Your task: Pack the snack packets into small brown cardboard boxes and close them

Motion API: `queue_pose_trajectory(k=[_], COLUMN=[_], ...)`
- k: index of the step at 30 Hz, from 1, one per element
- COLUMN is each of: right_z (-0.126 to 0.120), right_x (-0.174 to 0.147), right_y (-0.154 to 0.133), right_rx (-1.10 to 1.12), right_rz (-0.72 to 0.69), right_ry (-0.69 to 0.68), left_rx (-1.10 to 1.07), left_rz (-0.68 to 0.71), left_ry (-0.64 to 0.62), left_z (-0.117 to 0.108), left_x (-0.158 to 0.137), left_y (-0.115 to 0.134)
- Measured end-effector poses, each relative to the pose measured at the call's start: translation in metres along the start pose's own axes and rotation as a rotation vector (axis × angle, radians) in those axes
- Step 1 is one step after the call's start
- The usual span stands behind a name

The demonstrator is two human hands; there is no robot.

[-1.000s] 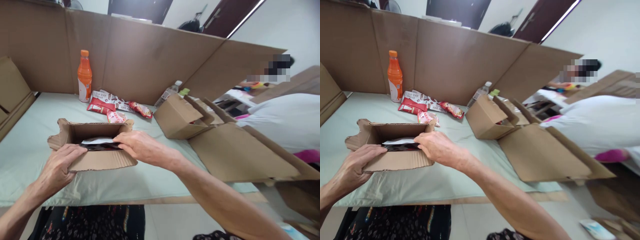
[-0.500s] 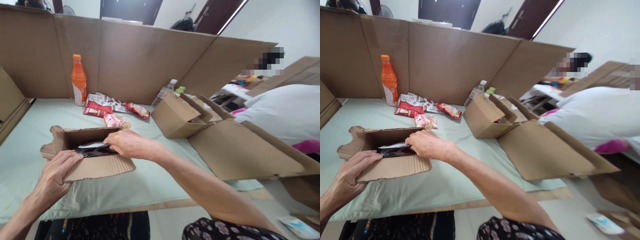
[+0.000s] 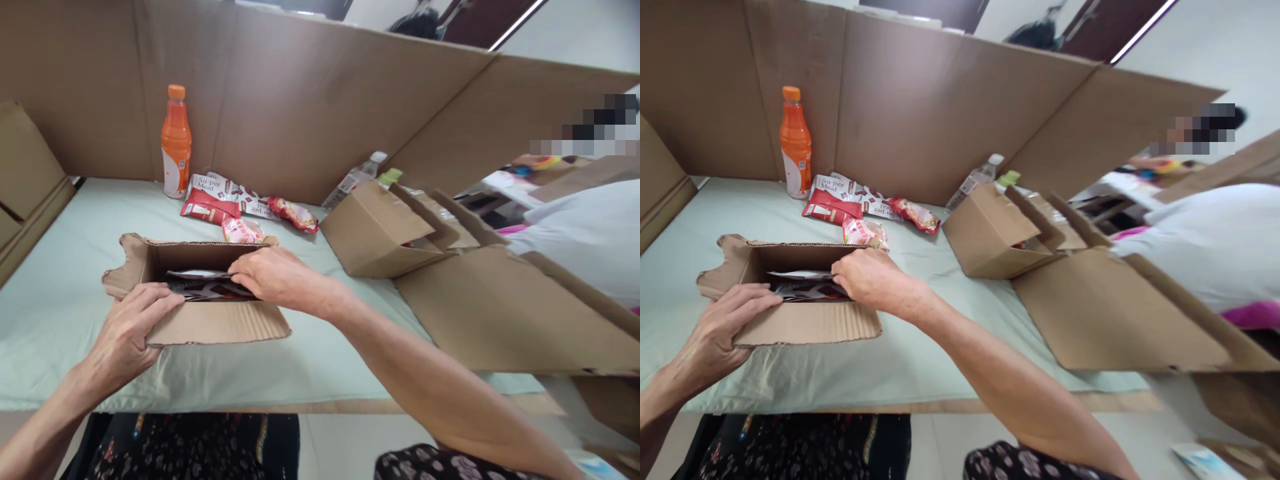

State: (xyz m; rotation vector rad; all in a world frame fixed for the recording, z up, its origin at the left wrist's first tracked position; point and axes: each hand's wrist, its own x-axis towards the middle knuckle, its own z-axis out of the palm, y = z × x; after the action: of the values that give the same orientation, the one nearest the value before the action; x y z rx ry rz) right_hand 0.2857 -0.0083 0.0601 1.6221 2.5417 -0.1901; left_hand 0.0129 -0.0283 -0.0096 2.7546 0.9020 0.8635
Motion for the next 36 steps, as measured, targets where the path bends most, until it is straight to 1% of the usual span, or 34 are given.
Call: queue_pose_trajectory(k=[2, 3, 6, 8, 11, 14, 17, 21, 23, 26, 27, 29, 33, 35, 36], right_z=[-0.005, -0.008, -0.01, -0.008, -0.003, -0.003, -0.003, 0.004, 0.012, 0.02, 0.021, 0.02, 0.009, 0.004, 0.003], right_x=[0.001, 0.001, 0.005, 0.012, 0.026, 0.033, 0.029, 0.017, 0.013, 0.009, 0.008, 0.006, 0.001, 0.0, 0.001], right_y=[-0.009, -0.014, -0.027, -0.032, -0.036, -0.034, -0.026, -0.011, -0.004, 0.001, 0.001, -0.003, -0.018, -0.021, -0.021], right_rx=[-0.084, -0.126, -0.207, -0.208, -0.147, -0.11, -0.033, 0.188, 0.29, 0.406, 0.409, 0.341, 0.126, 0.106, 0.124], right_rz=[0.004, 0.001, -0.017, -0.05, -0.101, -0.091, -0.063, 0.006, -0.014, -0.079, -0.083, -0.072, -0.046, -0.026, -0.012], right_ry=[-0.081, -0.095, -0.065, -0.038, -0.04, -0.044, 0.042, 0.22, 0.288, 0.366, 0.378, 0.371, 0.272, 0.248, 0.257], left_rx=[-0.005, -0.006, -0.009, -0.016, -0.028, -0.037, -0.05, -0.056, -0.06, -0.06, -0.056, -0.046, -0.011, 0.011, 0.019], left_rz=[-0.008, -0.013, -0.024, -0.026, -0.038, -0.055, -0.055, -0.065, -0.072, -0.067, -0.062, -0.052, -0.065, -0.063, -0.057], left_ry=[-0.004, -0.001, 0.004, 0.01, 0.009, 0.001, -0.007, -0.018, -0.025, -0.03, -0.029, -0.021, -0.009, 0.0, 0.006], left_z=[-0.001, -0.001, -0.001, -0.001, -0.002, -0.001, 0.0, 0.001, 0.001, 0.0, -0.001, -0.001, -0.001, 0.001, 0.001], left_x=[0.0, 0.0, 0.001, 0.002, 0.003, 0.002, 0.001, 0.0, 0.0, 0.001, 0.001, 0.001, -0.001, -0.003, -0.004], left_y=[0.001, 0.002, 0.002, 0.003, 0.004, 0.005, 0.005, 0.003, 0.001, 0.0, 0.001, 0.002, 0.001, -0.002, -0.003])
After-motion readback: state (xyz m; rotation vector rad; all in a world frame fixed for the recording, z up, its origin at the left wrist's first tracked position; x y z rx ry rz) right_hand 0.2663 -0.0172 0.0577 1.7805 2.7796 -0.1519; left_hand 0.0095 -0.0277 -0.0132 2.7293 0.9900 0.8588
